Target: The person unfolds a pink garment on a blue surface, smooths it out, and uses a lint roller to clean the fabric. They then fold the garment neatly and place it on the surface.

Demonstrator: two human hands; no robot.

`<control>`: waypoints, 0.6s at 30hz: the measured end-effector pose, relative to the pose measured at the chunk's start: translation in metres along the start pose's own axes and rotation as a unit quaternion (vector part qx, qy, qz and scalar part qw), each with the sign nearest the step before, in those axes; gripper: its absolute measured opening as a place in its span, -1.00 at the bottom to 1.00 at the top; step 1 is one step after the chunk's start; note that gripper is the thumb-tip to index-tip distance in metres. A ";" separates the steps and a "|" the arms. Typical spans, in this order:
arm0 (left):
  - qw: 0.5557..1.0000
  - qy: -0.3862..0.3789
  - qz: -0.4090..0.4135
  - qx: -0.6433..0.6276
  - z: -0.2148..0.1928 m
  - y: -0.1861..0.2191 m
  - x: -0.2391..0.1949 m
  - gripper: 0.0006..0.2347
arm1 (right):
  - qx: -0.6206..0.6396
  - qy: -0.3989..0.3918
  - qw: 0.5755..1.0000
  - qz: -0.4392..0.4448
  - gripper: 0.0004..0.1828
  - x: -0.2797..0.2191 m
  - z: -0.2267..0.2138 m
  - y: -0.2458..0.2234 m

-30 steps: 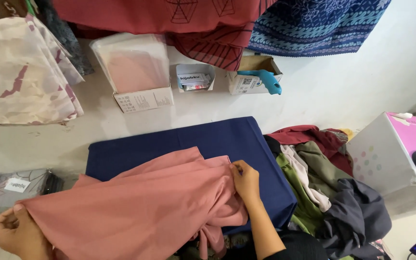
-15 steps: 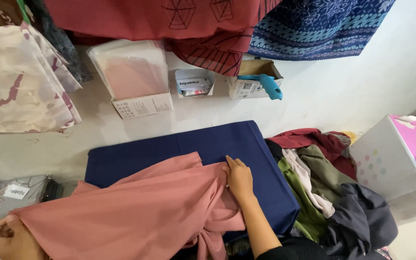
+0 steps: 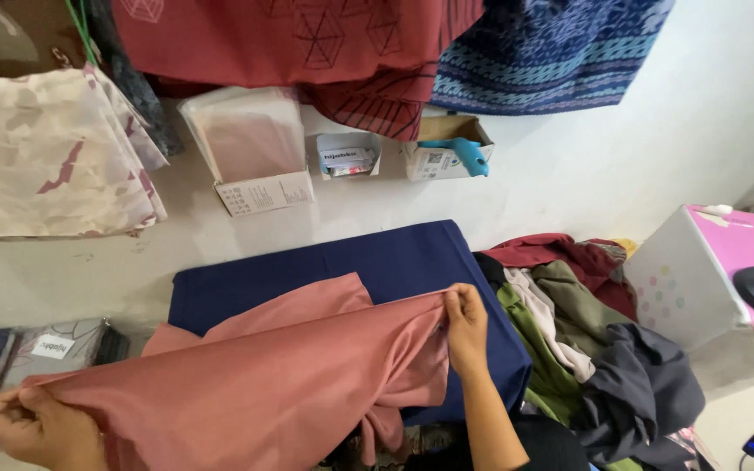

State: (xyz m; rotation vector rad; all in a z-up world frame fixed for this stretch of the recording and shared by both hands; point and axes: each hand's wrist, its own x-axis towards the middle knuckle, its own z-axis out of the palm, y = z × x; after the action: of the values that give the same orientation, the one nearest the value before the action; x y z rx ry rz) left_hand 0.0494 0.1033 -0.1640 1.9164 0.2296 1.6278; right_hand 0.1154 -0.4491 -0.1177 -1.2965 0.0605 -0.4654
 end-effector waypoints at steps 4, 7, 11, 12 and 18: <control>0.999 -0.033 -0.025 -0.023 -0.002 0.043 0.024 -0.93 | -0.026 0.046 0.995 -0.080 -0.88 -0.030 -0.005 -0.063; 0.988 -0.102 -0.088 0.069 0.012 0.027 0.026 -0.94 | -0.087 0.051 0.982 -0.162 -0.89 -0.052 -0.005 -0.093; 0.994 -0.098 0.025 0.027 0.030 0.121 0.027 -0.70 | -0.077 0.016 0.973 -0.219 -0.92 -0.077 0.007 -0.095; 0.996 -0.087 0.035 -0.005 0.038 0.160 0.030 -0.65 | -0.085 0.016 0.967 -0.239 -0.92 -0.079 0.010 -0.086; 0.834 -0.453 0.085 -0.304 0.007 0.383 0.019 -0.55 | -0.149 -0.077 0.945 -0.280 -0.92 -0.140 0.059 -0.134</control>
State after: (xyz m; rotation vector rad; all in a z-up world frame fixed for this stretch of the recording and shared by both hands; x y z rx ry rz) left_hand -0.0347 -0.1964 0.0608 1.9610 -0.7709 0.5835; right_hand -0.0336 -0.3705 -0.0058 -1.6453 -0.3940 -0.8604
